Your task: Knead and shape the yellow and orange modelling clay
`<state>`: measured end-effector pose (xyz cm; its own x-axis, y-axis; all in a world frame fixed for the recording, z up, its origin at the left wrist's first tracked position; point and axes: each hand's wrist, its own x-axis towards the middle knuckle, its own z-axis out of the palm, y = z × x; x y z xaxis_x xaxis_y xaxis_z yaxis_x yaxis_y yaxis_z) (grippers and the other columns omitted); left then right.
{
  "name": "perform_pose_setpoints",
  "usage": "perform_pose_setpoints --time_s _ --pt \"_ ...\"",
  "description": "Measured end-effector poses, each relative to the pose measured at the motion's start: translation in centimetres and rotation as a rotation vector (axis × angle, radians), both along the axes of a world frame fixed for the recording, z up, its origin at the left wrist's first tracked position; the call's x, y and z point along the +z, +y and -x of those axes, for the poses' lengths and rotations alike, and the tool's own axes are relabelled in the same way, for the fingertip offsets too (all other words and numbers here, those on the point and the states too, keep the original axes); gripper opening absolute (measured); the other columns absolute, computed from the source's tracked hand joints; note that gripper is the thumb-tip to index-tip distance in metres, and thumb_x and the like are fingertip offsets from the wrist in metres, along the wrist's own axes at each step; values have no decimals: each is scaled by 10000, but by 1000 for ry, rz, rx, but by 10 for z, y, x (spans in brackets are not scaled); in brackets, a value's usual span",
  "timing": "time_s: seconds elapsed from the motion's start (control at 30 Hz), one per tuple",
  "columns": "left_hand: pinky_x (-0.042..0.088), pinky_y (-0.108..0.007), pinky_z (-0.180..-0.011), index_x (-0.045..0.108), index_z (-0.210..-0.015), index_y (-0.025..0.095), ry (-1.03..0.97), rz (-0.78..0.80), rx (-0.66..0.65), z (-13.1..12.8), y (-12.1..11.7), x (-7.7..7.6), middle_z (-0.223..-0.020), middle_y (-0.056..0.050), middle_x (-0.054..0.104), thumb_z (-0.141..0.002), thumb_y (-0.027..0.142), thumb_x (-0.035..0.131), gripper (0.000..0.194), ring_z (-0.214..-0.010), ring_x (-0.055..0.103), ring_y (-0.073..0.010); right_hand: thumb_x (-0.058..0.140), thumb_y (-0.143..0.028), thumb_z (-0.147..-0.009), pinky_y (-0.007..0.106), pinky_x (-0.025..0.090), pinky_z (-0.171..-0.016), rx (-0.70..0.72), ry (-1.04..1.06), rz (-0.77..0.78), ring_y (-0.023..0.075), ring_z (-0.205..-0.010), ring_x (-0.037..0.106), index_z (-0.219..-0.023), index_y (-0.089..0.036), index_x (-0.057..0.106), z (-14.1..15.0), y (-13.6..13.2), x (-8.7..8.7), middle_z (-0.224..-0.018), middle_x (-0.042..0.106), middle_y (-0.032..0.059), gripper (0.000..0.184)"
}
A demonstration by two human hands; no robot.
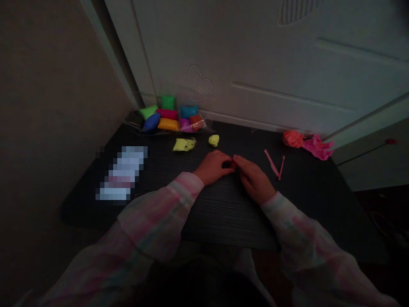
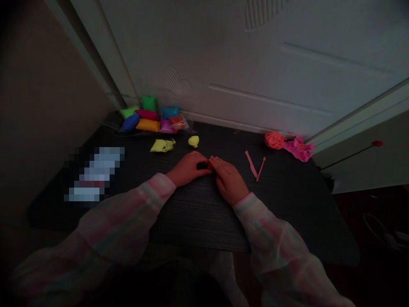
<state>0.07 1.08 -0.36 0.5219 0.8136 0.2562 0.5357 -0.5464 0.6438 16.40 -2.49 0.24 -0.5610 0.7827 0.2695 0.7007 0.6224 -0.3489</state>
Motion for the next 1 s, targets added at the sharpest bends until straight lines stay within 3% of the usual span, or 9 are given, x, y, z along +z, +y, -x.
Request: perform_pose_setpoints --time_s 0.37,0.5,0.7,0.9,1.0 --pt "349 -284 -695 557 -754 189 23 20 4 1 -2 2 -753 -11 568 -633 302 510 173 -746 465 -146 325 -168 -748 367 283 -921 -57 100 87 155 -1100 325 -1177 -213 274 4 -1 2 -1191 377 37 435" --pt "342 -294 -735 513 -918 195 -55 99 -21 3 0 1 -818 -20 586 -630 285 516 302 -802 487 -150 401 -235 -728 354 317 -889 -135 200 156 161 -1058 377 -1158 -198 301 2 0 2 -1154 416 61 442" --pt "304 -308 -813 375 -1080 180 -98 204 -115 7 -1 6 -940 -33 570 -656 255 486 445 -907 481 -144 462 -278 -696 348 387 -788 -184 255 207 161 -883 498 -988 -202 461 2 2 3 -945 547 38 302" --pt "288 -322 -823 385 -1080 185 8 122 -141 8 -2 8 -945 -23 564 -628 277 516 479 -953 429 -163 515 -287 -660 308 423 -696 -217 315 239 142 -752 527 -854 -185 491 4 2 4 -798 562 23 220" --pt "323 -306 -775 468 -990 191 48 67 -133 7 -1 3 -904 -26 556 -631 317 511 382 -881 452 -154 521 -288 -654 299 435 -667 -221 317 237 137 -716 532 -840 -184 485 4 2 3 -764 559 18 216"
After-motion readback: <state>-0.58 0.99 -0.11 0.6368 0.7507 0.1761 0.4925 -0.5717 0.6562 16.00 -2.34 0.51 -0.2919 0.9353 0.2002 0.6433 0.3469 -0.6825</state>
